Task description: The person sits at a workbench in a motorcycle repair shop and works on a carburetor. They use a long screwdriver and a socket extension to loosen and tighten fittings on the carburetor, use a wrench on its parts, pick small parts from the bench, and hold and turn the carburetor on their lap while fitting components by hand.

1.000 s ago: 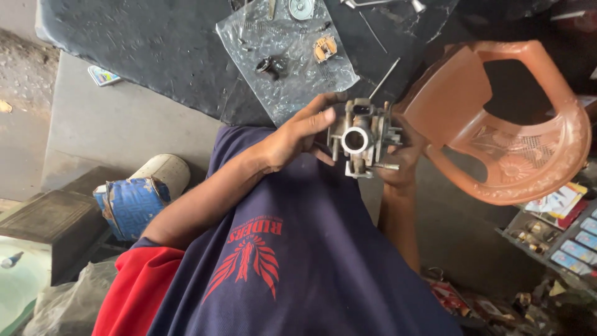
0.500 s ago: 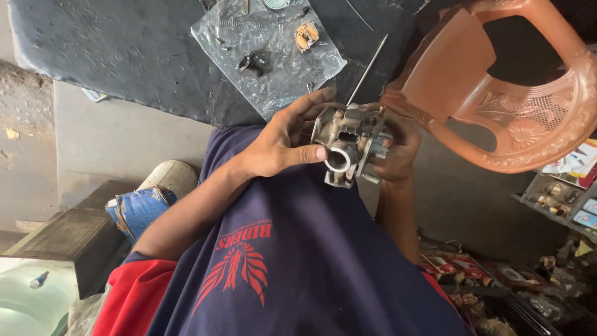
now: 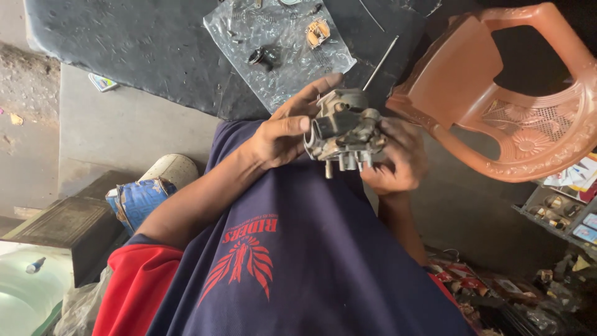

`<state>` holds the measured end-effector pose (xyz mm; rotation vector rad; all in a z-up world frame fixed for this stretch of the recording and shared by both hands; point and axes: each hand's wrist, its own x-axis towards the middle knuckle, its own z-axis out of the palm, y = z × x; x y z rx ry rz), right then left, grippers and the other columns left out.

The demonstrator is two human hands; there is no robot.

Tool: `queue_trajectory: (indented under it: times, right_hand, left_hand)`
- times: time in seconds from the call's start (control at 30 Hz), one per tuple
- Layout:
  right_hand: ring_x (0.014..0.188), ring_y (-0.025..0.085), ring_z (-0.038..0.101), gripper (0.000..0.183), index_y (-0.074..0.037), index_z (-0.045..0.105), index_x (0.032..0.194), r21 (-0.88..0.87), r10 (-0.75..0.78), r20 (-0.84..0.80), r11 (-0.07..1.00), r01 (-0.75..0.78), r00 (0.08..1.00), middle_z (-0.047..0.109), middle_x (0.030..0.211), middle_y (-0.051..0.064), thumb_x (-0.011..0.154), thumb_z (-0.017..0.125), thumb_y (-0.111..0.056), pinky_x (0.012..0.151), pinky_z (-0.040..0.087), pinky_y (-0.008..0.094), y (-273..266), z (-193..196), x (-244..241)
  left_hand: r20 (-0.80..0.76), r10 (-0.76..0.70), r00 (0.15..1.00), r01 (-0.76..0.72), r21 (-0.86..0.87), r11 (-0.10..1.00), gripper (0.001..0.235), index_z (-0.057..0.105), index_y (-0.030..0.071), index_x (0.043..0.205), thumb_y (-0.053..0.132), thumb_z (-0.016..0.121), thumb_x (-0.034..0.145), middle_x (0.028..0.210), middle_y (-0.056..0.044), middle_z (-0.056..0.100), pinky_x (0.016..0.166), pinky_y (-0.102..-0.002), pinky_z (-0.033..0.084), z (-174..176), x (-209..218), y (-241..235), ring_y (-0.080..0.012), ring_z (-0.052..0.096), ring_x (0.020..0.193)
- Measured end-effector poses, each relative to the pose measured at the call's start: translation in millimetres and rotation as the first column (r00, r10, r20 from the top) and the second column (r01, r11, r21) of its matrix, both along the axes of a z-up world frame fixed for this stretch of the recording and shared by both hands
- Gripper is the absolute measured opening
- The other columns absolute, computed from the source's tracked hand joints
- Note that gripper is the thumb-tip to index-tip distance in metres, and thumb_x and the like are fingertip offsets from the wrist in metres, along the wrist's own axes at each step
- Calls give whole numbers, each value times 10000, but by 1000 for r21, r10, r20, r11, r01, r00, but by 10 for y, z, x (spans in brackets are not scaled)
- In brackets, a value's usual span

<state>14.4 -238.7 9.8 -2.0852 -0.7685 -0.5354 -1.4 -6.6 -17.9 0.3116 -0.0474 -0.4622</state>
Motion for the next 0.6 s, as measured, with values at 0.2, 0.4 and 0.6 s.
queue_trajectory:
  times: [0.2, 0.4, 0.6]
  right_hand:
    - [1023, 369, 721, 264, -20, 616, 1044, -123, -44, 307, 989, 85, 951, 704, 1195, 116, 924, 821, -135, 821, 649, 443, -153, -219, -27]
    - [1043, 372, 745, 276, 16, 579, 1057, -47, -21, 461, 998, 48, 887, 710, 1176, 193, 943, 785, -129, 785, 642, 454, -169, -277, 24]
    - [1192, 366, 692, 409, 37, 546, 1218, -16, -8, 115, 1000, 10, 993, 643, 1301, 253, 906, 790, -62, 958, 616, 466, -51, -98, -50]
  left_hand:
    - [-141, -190, 972, 158, -214, 964, 943, 228, -2, 1652, 317, 771, 951, 1525, -193, 477, 1143, -459, 481, -258, -76, -148, -311, 524, 1381]
    - [-81, -225, 971, 207, -186, 961, 939, 316, -41, 1618, 323, 834, 924, 1428, -165, 551, 1114, -454, 505, -204, -59, -149, -277, 575, 1309]
    - [18, -16, 1000, 14, 91, 996, 916, 384, -26, 1588, 263, 889, 881, 1458, -136, 577, 1169, -386, 475, 33, 5, -36, -240, 579, 1335]
